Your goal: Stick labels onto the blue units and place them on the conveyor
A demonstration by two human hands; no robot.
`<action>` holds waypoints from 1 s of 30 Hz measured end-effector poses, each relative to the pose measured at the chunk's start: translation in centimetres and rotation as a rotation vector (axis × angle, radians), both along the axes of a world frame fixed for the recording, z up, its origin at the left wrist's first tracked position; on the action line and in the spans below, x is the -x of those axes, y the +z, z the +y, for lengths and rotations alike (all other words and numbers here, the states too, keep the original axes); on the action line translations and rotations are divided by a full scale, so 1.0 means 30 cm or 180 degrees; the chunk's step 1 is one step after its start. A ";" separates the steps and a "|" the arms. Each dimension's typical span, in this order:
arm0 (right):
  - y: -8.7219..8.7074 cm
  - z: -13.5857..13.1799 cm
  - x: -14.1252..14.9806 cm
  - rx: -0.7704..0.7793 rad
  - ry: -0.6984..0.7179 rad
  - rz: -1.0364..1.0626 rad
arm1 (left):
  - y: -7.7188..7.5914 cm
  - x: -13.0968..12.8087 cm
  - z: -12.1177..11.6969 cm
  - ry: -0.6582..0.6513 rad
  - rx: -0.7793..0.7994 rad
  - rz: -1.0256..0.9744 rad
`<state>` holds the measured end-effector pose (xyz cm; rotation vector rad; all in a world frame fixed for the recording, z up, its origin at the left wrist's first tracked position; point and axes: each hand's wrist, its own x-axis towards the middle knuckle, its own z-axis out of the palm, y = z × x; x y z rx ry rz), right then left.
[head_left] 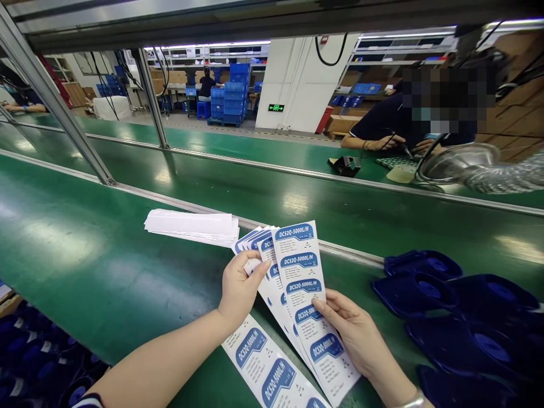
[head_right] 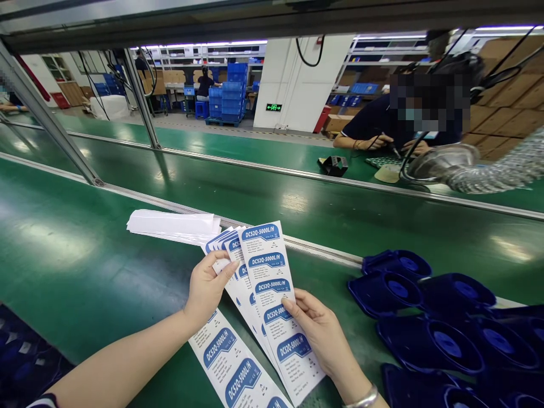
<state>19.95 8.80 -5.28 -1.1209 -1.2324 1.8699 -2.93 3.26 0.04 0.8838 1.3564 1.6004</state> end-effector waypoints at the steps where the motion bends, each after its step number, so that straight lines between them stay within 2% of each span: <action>1: 0.000 0.000 0.000 0.0004 0.0000 0.0006 | -0.001 -0.001 0.000 -0.0006 -0.0004 0.0005; 4: 0.001 -0.001 0.001 0.0024 -0.0002 0.0023 | -0.006 -0.004 0.002 0.0049 -0.0099 -0.0006; 9: 0.003 0.001 0.002 0.0020 -0.0094 0.0114 | -0.018 0.007 0.021 0.0399 -0.0361 -0.0164; 13: 0.007 0.002 0.003 0.0001 -0.0141 0.0155 | -0.036 0.034 0.044 0.0507 -0.0119 -0.0019; 17: 0.012 0.005 0.008 -0.0079 -0.0167 0.0158 | -0.056 0.051 0.066 0.0645 0.0179 -0.0345; 19: 0.011 0.010 0.007 -0.0171 -0.0220 0.0112 | -0.058 0.050 0.074 0.0539 0.0220 -0.0536; 24: -0.005 0.034 -0.017 -0.0469 -0.0217 -0.0051 | -0.048 0.045 0.079 -0.0110 0.0372 -0.0876; 30: -0.028 0.059 -0.046 -0.0851 -0.0104 -0.0335 | -0.043 0.054 0.075 -0.0229 0.0615 -0.0753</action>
